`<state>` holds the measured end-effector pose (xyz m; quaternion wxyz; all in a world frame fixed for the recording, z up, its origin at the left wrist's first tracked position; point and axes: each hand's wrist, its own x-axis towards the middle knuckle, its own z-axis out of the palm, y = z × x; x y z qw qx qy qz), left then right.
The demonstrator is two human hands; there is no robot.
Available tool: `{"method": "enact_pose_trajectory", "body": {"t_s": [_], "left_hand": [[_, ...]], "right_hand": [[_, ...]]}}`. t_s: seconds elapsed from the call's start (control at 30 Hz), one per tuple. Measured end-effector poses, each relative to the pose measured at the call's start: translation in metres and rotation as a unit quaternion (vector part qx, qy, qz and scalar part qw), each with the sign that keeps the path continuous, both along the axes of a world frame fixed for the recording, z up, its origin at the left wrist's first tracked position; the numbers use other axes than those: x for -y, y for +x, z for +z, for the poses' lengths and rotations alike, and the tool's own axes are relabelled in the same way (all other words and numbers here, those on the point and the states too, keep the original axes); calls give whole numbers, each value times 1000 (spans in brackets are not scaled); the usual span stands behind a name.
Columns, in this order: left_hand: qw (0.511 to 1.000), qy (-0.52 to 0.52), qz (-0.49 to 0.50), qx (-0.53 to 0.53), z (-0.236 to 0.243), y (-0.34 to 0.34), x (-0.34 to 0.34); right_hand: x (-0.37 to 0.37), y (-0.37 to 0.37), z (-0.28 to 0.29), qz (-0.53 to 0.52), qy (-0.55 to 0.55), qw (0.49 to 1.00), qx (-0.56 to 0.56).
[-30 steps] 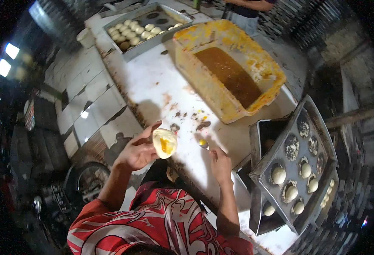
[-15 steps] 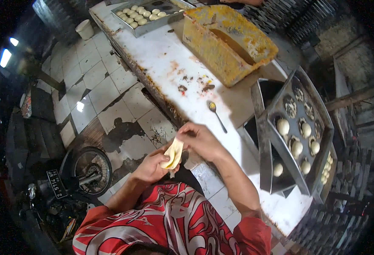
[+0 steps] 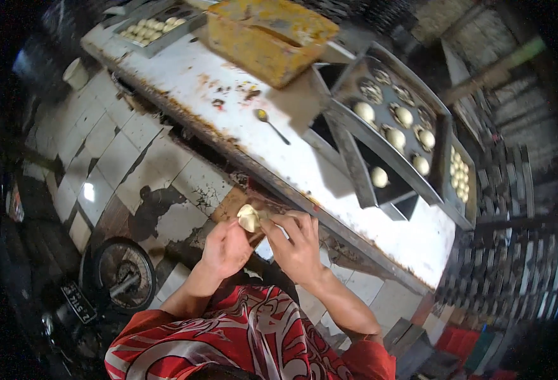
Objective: Filling and shaping dough balls into buns and placing them on baking trays.
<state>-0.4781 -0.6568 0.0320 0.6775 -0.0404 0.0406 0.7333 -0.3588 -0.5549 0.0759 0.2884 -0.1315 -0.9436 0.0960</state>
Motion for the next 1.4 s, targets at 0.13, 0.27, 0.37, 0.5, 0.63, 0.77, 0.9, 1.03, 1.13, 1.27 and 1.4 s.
{"method": "enact_pose_trajectory", "body": {"t_s": [0.13, 0.27, 0.37, 0.5, 0.63, 0.77, 0.9, 1.03, 1.13, 1.27, 1.4], "left_hand": [[930, -83, 93, -347, -4, 63, -16], [929, -125, 169, -305, -7, 133, -49], [977, -154, 45, -139, -7, 188, -68], [986, -135, -37, -86, 1, 257, -91], [972, -183, -63, -129, 9, 289, -112], [873, -67, -87, -475, 13, 297, -130], [731, 151, -103, -658, 8, 297, -161], [817, 260, -314, -408, 4, 283, -210], [801, 311, -302, -412, 1, 276, -242], [881, 96, -237, -397, -5, 296, -258], [941, -81, -215, -250, -13, 323, -274]], "right_hand": [[-2, 59, 8, -11, -64, 998, 5], [0, 145, 5, -65, -148, 981, -106], [2, 201, -14, -175, -271, 933, -162], [11, 250, -41, -213, -311, 894, -240], [10, 289, -35, -210, -195, 930, -231], [-24, 328, -3, -134, -153, 966, -161], [-70, 343, 14, -190, -232, 947, -117], [-105, 339, 14, -236, -355, 893, -142], [-122, 334, 7, -277, -356, 877, -166], [-141, 324, -2, -399, -249, 870, -150], [-160, 316, -7, -397, -68, 915, -29]]}}
